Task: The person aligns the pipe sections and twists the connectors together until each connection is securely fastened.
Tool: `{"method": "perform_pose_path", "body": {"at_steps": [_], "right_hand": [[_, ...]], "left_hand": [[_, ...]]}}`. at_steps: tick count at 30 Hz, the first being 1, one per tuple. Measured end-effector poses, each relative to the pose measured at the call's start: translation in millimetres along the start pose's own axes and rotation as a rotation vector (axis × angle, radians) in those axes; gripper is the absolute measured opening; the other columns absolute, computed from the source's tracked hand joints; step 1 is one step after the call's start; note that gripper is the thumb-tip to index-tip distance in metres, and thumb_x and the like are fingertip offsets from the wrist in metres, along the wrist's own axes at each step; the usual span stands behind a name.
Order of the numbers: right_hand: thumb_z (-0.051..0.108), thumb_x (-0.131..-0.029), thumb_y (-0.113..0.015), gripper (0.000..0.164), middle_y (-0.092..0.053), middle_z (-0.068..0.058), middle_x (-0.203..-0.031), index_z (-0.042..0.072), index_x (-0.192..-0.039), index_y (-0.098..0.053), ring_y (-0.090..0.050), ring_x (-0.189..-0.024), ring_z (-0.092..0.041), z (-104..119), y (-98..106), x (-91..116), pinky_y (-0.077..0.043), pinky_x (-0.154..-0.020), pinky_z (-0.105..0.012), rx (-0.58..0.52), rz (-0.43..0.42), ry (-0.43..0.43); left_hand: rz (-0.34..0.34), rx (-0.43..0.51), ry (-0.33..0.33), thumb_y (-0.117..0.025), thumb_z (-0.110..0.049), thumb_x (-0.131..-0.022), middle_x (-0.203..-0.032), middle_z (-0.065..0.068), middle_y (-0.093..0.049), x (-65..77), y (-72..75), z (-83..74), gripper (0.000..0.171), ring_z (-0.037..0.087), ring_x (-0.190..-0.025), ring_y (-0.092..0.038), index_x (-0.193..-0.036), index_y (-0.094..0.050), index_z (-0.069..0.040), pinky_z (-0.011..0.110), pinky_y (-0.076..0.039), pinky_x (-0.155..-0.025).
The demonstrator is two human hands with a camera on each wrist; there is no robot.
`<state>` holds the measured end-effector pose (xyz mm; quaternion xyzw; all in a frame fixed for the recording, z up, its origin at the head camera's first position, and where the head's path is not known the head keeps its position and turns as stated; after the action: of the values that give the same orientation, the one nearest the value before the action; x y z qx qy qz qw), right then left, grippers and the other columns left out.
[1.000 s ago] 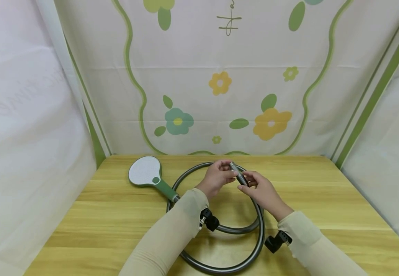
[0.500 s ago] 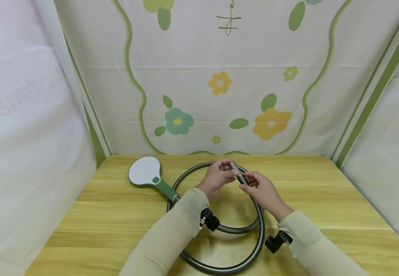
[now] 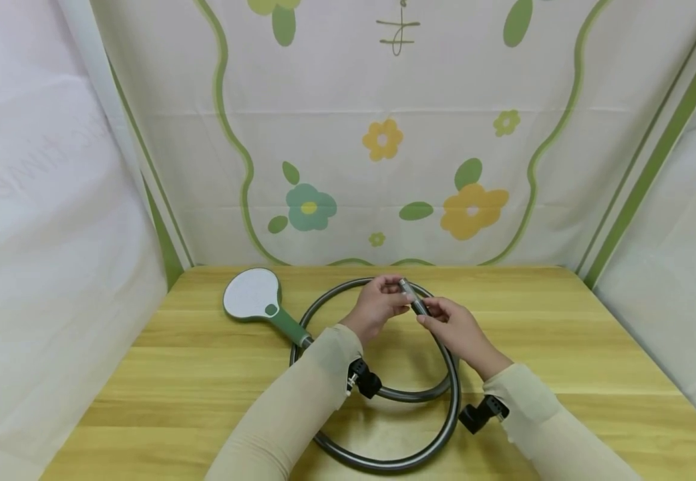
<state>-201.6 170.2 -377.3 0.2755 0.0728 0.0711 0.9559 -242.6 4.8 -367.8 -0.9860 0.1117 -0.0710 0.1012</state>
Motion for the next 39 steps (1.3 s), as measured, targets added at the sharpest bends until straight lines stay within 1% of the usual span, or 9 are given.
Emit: {"method": "perform_pose_path", "body": {"at_steps": [4, 7, 14, 19, 23, 27, 30, 34, 39], "right_hand": [[0.021, -0.095, -0.063, 0.041, -0.065, -0.012, -0.103, -0.002, -0.128, -0.057, -0.060, -0.088, -0.020, 1.6, 1.1, -0.8, -0.050, -0.070, -0.031, -0.015, 0.019, -0.018], [0.022, -0.095, -0.063, 0.041, -0.065, -0.012, -0.104, -0.002, -0.129, -0.057, -0.060, -0.088, -0.020, 2.7, 1.7, -0.5, -0.050, -0.070, -0.031, -0.022, 0.029, -0.033], [0.021, -0.097, -0.060, 0.042, -0.064, -0.015, -0.107, -0.003, -0.131, -0.055, -0.062, -0.092, -0.026, 1.9, 3.3, -1.2, -0.051, -0.073, -0.032, -0.041, 0.056, -0.027], [0.020, -0.099, -0.057, 0.041, -0.064, -0.015, -0.107, -0.004, -0.131, -0.053, -0.063, -0.095, -0.031, 0.9, 3.2, -1.4, -0.052, -0.076, -0.035, -0.059, 0.078, -0.030], [0.019, -0.099, -0.056, 0.040, -0.064, -0.018, -0.111, -0.005, -0.131, -0.053, -0.062, -0.098, -0.034, 0.3, 2.7, -1.3, -0.052, -0.078, -0.036, -0.074, 0.094, -0.038], [0.020, -0.100, -0.054, 0.041, -0.062, -0.020, -0.114, -0.005, -0.133, -0.052, -0.062, -0.098, -0.032, 0.0, 4.1, -1.2, -0.052, -0.080, -0.038, -0.077, 0.114, -0.040], [0.021, -0.101, -0.052, 0.043, -0.061, -0.023, -0.118, -0.005, -0.135, -0.050, -0.063, -0.099, -0.030, 0.3, 5.3, -1.9, -0.052, -0.083, -0.040, -0.086, 0.131, -0.042], [0.021, -0.102, -0.050, 0.043, -0.062, -0.022, -0.119, -0.006, -0.136, -0.048, -0.063, -0.100, -0.028, 0.8, 6.0, -2.7, -0.051, -0.085, -0.040, -0.096, 0.152, -0.053], [0.022, -0.103, -0.048, 0.043, -0.061, -0.021, -0.119, -0.004, -0.137, -0.048, -0.062, -0.101, -0.027, -0.5, 6.3, -3.9, -0.050, -0.086, -0.041, -0.106, 0.170, -0.076]], "left_hand": [[0.004, -0.006, 0.001, -0.069, 0.003, -0.086, -0.107, 0.010, -0.061, -1.0, 1.4, -0.4, 0.045, 0.019, -0.090, -0.062, -0.129, -0.053, -0.001, 0.040, -0.054, -0.088], [0.010, -0.012, 0.007, -0.069, 0.003, -0.086, -0.108, 0.010, -0.060, -1.6, 1.9, 0.2, 0.047, 0.019, -0.091, -0.062, -0.131, -0.052, -0.001, 0.042, -0.053, -0.090], [0.011, -0.021, 0.002, -0.069, 0.002, -0.086, -0.108, 0.011, -0.060, -2.7, 1.7, 0.4, 0.043, 0.019, -0.091, -0.063, -0.126, -0.055, -0.005, 0.035, -0.055, -0.084], [0.006, -0.019, 0.006, -0.069, 0.002, -0.086, -0.106, 0.010, -0.060, -4.3, 1.6, 1.6, 0.042, 0.019, -0.089, -0.063, -0.125, -0.056, -0.006, 0.035, -0.055, -0.083], [0.003, -0.013, 0.012, -0.069, 0.003, -0.086, -0.107, 0.010, -0.060, -4.3, 1.8, 2.7, 0.042, 0.019, -0.089, -0.063, -0.125, -0.056, -0.006, 0.035, -0.056, -0.083], [0.008, -0.009, 0.014, -0.070, 0.002, -0.086, -0.108, 0.011, -0.060, -3.2, 1.5, 2.4, 0.043, 0.019, -0.090, -0.063, -0.126, -0.056, -0.006, 0.035, -0.055, -0.083], [0.009, -0.003, 0.013, -0.069, 0.002, -0.086, -0.108, 0.011, -0.060, -3.3, 1.4, 1.9, 0.046, 0.019, -0.090, -0.063, -0.129, -0.054, -0.004, 0.036, -0.055, -0.084], [0.011, 0.007, 0.021, -0.069, 0.003, -0.086, -0.108, 0.011, -0.059, -3.6, 1.8, 1.7, 0.050, 0.019, -0.090, -0.062, -0.133, -0.051, -0.001, 0.036, -0.055, -0.085], [0.009, 0.014, 0.024, -0.068, 0.004, -0.087, -0.108, 0.011, -0.059, -3.0, 2.1, 1.2, 0.047, 0.018, -0.089, -0.062, -0.130, -0.053, -0.003, 0.035, -0.055, -0.083]]}}
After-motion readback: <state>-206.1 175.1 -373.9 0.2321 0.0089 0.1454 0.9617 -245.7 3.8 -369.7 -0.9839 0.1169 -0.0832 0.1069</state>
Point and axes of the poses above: each hand's wrist, its own x-axis away from the middle knuckle, its own y-axis out of the back of the hand, z = x × y, the point moved 1 cm from there along -x, towards the middle knuckle
